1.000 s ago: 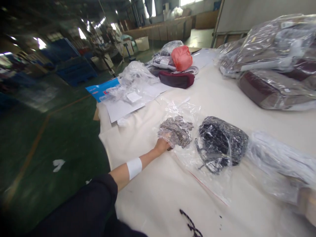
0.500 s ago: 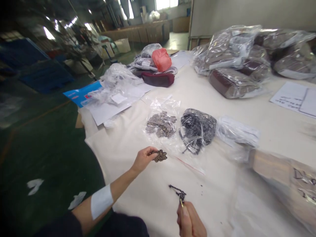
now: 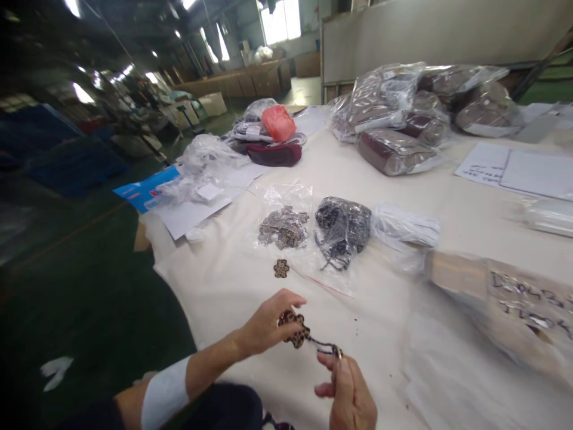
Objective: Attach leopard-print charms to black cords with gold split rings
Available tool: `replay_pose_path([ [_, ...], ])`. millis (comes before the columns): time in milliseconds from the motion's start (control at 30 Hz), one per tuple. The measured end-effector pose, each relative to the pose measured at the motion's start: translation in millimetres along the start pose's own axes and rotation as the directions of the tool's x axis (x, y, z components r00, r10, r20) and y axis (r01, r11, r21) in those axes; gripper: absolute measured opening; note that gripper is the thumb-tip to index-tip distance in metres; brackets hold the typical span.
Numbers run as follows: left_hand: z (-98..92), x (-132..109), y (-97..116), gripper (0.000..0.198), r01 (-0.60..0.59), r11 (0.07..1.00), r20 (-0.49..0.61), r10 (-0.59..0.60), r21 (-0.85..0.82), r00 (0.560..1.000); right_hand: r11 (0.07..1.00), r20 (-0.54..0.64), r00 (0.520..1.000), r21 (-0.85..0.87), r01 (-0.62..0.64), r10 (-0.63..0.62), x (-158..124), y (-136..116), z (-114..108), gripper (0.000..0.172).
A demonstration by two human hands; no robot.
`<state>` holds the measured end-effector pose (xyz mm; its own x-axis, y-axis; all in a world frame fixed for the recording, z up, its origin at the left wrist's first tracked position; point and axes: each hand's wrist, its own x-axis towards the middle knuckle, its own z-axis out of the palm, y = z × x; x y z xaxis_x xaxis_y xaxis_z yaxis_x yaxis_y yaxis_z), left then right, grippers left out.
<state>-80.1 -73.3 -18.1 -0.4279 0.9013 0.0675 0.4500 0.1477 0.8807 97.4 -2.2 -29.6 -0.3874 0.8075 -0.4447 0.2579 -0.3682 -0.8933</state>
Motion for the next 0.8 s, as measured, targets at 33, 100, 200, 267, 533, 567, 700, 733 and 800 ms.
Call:
replay_pose_path([
  [33, 8.8, -5, 13, 0.042, -0.083, 0.997, 0.1, 0.084, -0.006, 0.991, 0.998, 0.004, 1.0, 0.063, -0.016, 0.016, 2, -2, -2, 0.043],
  [100, 22.2, -9, 31, 0.041, -0.168, 0.985, 0.23, 0.174, -0.045, 0.958, 0.979, 0.03, 0.998, 0.196, -0.052, 0.047, 5, -3, -5, 0.043],
  [200, 35.5, -9, 38, 0.042, -0.107, 0.985, 0.23, 0.136, -0.134, 0.964, 0.948, 0.057, 0.997, 0.311, -0.07, 0.055, 4, 0, -12, 0.041],
  [267, 43.5, -10, 35, 0.048, 0.067, 0.958, 0.132, -0.03, -0.281, 0.991, 0.919, 0.043, 0.998, 0.39, -0.062, 0.049, 2, 3, -15, 0.039],
  [533, 66.7, -24, 33, 0.031, 0.385, 0.583, 0.079, -0.481, -0.716, 0.873, 0.753, 0.018, 0.994, 0.651, -0.095, 0.11, -7, 13, -10, 0.031],
  [567, 64.6, -24, 35, 0.031, 0.401, 0.564, 0.094, -0.494, -0.722, 0.864, 0.771, 0.028, 0.992, 0.628, -0.111, 0.12, -9, 14, -10, 0.032],
  [700, 46.6, -25, 41, 0.034, 0.524, 0.444, 0.26, -0.527, -0.727, 0.809, 0.926, 0.099, 0.991, 0.357, -0.123, 0.093, -24, 17, -12, 0.042],
  [733, 41.6, -26, 42, 0.034, 0.561, 0.407, 0.307, -0.537, -0.721, 0.785, 0.963, 0.126, 0.991, 0.254, -0.085, 0.054, -27, 16, -12, 0.043],
  [800, 33.4, -28, 44, 0.034, 0.621, 0.348, 0.376, -0.559, -0.703, 0.739, 0.997, 0.193, 0.981, 0.077, 0.018, -0.033, -32, 14, -13, 0.044],
])
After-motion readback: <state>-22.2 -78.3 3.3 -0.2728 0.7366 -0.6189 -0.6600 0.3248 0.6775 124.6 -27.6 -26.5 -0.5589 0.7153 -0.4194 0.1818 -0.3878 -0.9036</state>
